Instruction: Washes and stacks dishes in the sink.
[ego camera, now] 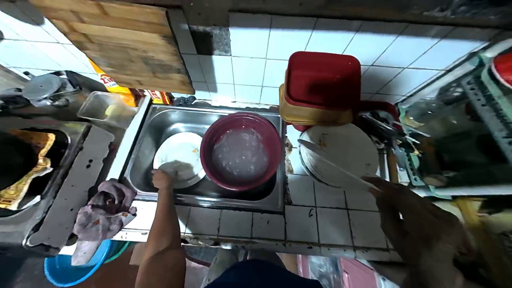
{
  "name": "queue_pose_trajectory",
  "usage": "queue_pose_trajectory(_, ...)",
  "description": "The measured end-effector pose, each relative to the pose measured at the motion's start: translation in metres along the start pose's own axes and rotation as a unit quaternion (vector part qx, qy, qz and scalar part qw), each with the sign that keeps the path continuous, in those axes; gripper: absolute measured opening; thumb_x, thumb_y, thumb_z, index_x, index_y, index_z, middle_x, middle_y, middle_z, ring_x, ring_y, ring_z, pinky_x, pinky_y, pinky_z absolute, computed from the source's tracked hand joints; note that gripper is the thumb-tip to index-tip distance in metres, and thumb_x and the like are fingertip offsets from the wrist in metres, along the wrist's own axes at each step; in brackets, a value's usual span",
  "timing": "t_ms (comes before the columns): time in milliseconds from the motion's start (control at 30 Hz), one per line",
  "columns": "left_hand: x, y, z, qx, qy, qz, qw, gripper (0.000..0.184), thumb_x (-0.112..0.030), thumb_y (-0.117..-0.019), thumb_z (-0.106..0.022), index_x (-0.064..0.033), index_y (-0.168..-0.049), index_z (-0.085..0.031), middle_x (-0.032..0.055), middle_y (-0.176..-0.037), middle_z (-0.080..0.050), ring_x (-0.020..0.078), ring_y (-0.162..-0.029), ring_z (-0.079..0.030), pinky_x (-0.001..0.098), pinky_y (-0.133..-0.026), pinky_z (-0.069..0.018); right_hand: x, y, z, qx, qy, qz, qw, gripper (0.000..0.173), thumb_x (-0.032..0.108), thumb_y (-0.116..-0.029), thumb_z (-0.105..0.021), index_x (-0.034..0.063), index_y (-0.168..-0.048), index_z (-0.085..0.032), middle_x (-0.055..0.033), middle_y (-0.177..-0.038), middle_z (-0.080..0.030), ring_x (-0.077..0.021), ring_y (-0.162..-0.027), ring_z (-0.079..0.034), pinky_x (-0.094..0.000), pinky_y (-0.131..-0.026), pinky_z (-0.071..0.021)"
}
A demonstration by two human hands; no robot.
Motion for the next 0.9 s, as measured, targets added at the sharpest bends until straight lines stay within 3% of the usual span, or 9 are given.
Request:
queue_pose_trajectory(100,0.007,-0.004,0.004,0.002,0.052,0.013,0.999,0.078,-0.031,-0.0958,-0.072,0.0093,-0.151,-0.035,0.0313,-0.147,-0.049,0.0425,-0.138,-0.050,0.0537,-0.111,-0.0437,-0.020,0.015,-0.016,0.014,0.039,-0.030,0.999,0.027,0.008,-0.1028,-0.051,-0.0016,-0.113,-0.073,-0.0202,-0.102,-0.076,-0.0310,-0.089,-0.075,-0.0370,-0.078,-0.0591)
queue_pose_trajectory(200,0.010,0.000,0.016,-0.027,0.164,0.010,0.986,0.070,-0.028,-0.0900,-0.078,0.0102,-0.141,-0.049,0.0328,-0.143,-0.053,0.0443,-0.137,-0.050,0.0566,-0.112,-0.0416,-0.036,0.032,-0.036,0.024,0.047,-0.044,0.998,0.028,0.006,-0.1020,-0.051,-0.0007,-0.115,-0.074,-0.0202,-0.107,-0.076,-0.0348,-0.094,-0.075,-0.0418,-0.082,-0.0599)
queue_pose_trajectory(333,-0.011,0.017,0.041,-0.106,0.324,-0.064,0.938,0.070,-0.013,-0.0938,-0.069,0.0116,-0.150,-0.035,0.0361,-0.144,-0.049,0.0444,-0.138,-0.048,0.0526,-0.115,-0.0382,-0.052,0.057,-0.067,0.037,0.042,-0.045,0.997,0.030,0.004,-0.1013,-0.050,0.0024,-0.120,-0.074,-0.0189,-0.112,-0.076,-0.0350,-0.102,-0.074,-0.0428,-0.090,-0.0585)
queue_pose_trajectory(433,-0.039,0.042,0.075,-0.159,0.354,-0.141,0.911,0.064,-0.013,-0.1004,-0.059,0.0120,-0.152,-0.030,0.0374,-0.143,-0.050,0.0453,-0.135,-0.050,0.0508,-0.116,-0.0380,-0.068,0.072,-0.091,0.066,0.036,-0.075,0.994,0.032,0.003,-0.1009,-0.051,0.0042,-0.124,-0.074,-0.0193,-0.119,-0.074,-0.0379,-0.109,-0.072,-0.0514,-0.096,-0.0567)
queue_pose_trajectory(500,-0.058,0.063,0.104,-0.186,0.316,-0.188,0.911,0.060,-0.020,-0.1061,-0.052,0.0099,-0.153,-0.029,0.0377,-0.139,-0.053,0.0486,-0.131,-0.053,0.0557,-0.113,-0.0393,-0.079,0.079,-0.105,0.082,0.037,-0.089,0.992,0.034,0.002,-0.1010,-0.050,0.0042,-0.126,-0.072,-0.0206,-0.124,-0.072,-0.0408,-0.116,-0.069,-0.0592,-0.102,-0.0515)
queue_pose_trajectory(600,-0.084,0.099,0.146,-0.218,0.251,-0.240,0.912,0.051,-0.025,-0.1084,-0.048,0.0048,-0.148,-0.039,0.0370,-0.124,-0.062,0.0540,-0.115,-0.061,0.0656,-0.101,-0.0450,-0.093,0.087,-0.122,0.105,0.039,-0.105,0.988,0.036,0.004,-0.1030,-0.048,0.0049,-0.134,-0.068,-0.0193,-0.134,-0.067,-0.0437,-0.127,-0.062,-0.0689,-0.108,-0.0411)
queue_pose_trajectory(700,-0.098,0.138,0.179,-0.240,0.203,-0.277,0.908,0.045,-0.027,-0.1096,-0.045,0.0031,-0.143,-0.047,0.0375,-0.114,-0.064,0.0578,-0.105,-0.064,0.0724,-0.090,-0.0462,-0.102,0.082,-0.132,0.154,0.039,-0.144,0.977,0.042,0.019,-0.1075,-0.045,0.0042,-0.144,-0.059,-0.0193,-0.148,-0.057,-0.0533,-0.142,-0.042,-0.0811,-0.111,-0.0218)
queue_pose_trajectory(800,-0.096,0.169,0.201,-0.294,0.224,-0.317,0.873,0.044,-0.030,-0.1096,-0.047,0.0026,-0.137,-0.056,0.0342,-0.111,-0.067,0.0519,-0.100,-0.067,0.0682,-0.088,-0.0489,-0.097,0.072,-0.129,0.136,0.036,-0.155,0.978,0.051,0.033,-0.1088,-0.040,0.0010,-0.144,-0.058,-0.0280,-0.154,-0.045,-0.0564,-0.146,-0.032,-0.0784,-0.114,-0.0192)
queue_pose_trajectory(900,-0.098,0.191,0.208,-0.321,0.274,-0.363,0.831,0.045,-0.033,-0.1098,-0.047,0.0033,-0.135,-0.057,0.0283,-0.107,-0.068,0.0394,-0.094,-0.069,0.0571,-0.086,-0.0533,-0.066,0.059,-0.128,0.059,-0.046,-0.144,0.987,0.039,0.024,-0.1063,-0.048,-0.0002,-0.129,-0.068,-0.0249,-0.143,-0.059,-0.0480,-0.137,-0.050,-0.0621,-0.114,-0.0389)
Point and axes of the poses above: each hand's wrist, its own y-axis away from the middle knuckle, its own z-axis out of the back of the hand, x = y × z, the point moved 10 cm from there along -y, towards the middle knuckle
